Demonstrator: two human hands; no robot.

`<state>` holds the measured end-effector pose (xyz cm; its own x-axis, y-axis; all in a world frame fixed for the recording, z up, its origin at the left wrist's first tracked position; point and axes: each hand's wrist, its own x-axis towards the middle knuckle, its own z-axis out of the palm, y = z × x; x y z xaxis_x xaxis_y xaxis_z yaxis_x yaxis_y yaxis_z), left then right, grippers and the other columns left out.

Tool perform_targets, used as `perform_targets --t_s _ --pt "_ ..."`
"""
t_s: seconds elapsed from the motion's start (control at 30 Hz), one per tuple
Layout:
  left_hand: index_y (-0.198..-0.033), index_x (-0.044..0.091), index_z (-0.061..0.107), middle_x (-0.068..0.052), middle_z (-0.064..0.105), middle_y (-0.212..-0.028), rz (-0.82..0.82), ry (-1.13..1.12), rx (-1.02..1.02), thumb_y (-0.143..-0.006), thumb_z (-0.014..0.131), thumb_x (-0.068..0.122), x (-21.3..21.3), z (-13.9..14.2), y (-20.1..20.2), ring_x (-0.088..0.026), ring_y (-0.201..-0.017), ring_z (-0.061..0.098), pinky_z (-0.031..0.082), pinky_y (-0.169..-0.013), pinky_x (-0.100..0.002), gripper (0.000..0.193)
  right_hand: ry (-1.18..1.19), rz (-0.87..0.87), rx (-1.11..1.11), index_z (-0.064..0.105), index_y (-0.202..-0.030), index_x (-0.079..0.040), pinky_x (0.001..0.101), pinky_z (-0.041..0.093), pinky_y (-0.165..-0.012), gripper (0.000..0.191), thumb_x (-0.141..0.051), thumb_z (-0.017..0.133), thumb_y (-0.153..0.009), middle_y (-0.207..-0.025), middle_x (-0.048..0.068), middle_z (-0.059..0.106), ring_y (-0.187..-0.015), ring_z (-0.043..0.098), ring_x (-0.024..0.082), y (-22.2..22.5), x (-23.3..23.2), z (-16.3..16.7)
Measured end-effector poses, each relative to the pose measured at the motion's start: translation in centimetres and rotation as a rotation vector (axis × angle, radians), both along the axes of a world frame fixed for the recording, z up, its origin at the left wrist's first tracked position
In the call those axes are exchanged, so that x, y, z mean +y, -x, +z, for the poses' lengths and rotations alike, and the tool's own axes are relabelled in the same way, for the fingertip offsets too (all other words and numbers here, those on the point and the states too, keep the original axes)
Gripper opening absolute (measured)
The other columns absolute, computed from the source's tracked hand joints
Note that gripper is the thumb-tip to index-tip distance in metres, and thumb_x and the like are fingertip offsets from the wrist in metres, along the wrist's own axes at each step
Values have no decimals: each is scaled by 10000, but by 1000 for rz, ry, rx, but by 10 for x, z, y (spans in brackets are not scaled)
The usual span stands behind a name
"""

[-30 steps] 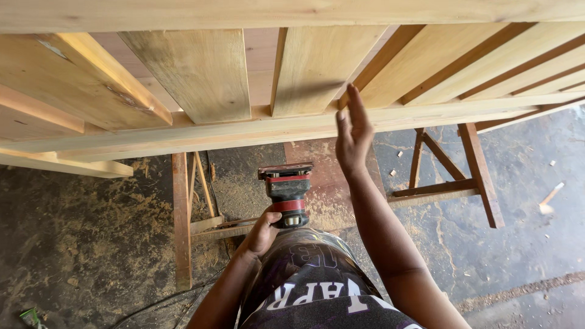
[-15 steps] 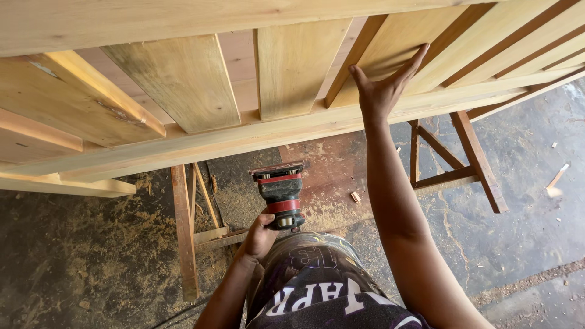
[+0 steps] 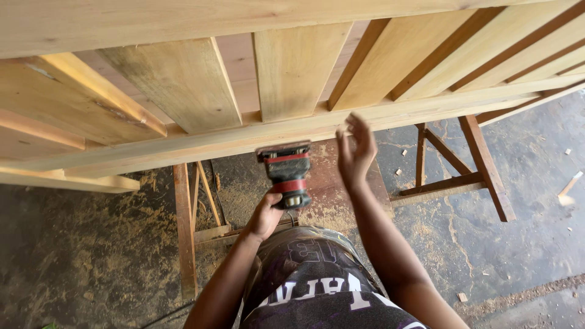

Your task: The person uses an electric sander to smooth the underside of a wooden frame. The sander is moved back and forth along the wood surface, and the person occasionally pauses to touch the wood with a hand.

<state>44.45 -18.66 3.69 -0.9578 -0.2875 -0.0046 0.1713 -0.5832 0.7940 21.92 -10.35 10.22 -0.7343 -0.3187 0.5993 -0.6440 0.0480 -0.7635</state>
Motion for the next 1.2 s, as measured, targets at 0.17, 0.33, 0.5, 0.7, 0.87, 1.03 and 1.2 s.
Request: perform_targets --t_s 0.17,0.33,0.5,0.7,0.87,1.03,1.2 --pt "-1311 45 561 -129 678 -1143 6 -7 50 -910 629 561 -20 7 39 -243 -1020 682 599 -811 -422 657 205 262 -204 580 -1331 40 365 593 -911 555 -428 616 -1036 -1167 140 632 -1073 667 234 -80 18 -22" --pt "-1306 19 570 -149 677 -1146 -14 -11 -55 -925 579 476 -29 9 77 -235 -1066 665 583 -952 -393 595 87 164 72 537 -1332 41 431 502 -1050 673 -545 590 -1005 -1307 151 502 -1227 551 282 -81 -2 -17" --pt "-1306 9 536 -131 630 -1144 -4 19 -34 -872 551 400 -33 15 95 -209 -1064 631 572 -932 -376 585 65 80 248 636 -1175 -16 470 481 -1064 493 -478 611 -1006 -1315 188 495 -1249 513 322 -69 -24 -18" --pt "-1231 -42 575 -128 644 -1053 55 86 -27 -932 521 353 -48 29 116 -192 -960 605 545 -832 -337 498 11 20 467 681 -1048 -25 471 484 -974 329 -345 651 -977 -1151 157 613 -1115 552 305 -36 -40 7" --pt "-1191 -44 610 -114 673 -1042 102 145 63 -953 490 291 -56 42 120 -160 -954 618 543 -853 -319 428 41 68 500 676 -1027 -29 476 496 -970 276 -298 655 -969 -1121 157 624 -1081 572 333 -37 -53 34" --pt "-1196 -6 601 -115 690 -1061 140 2 -63 -983 468 369 -56 41 117 -162 -968 672 570 -886 -331 452 28 87 474 671 -994 -32 468 499 -942 231 -257 657 -942 -1078 145 638 -1044 580 320 -39 -65 25" --pt "-1200 -10 636 -123 693 -1058 167 -117 -134 -1021 526 442 -54 28 123 -157 -974 665 563 -884 -308 499 27 49 437 651 -963 -35 465 493 -936 202 -235 631 -942 -1059 138 625 -1017 574 299 -39 -75 -4"
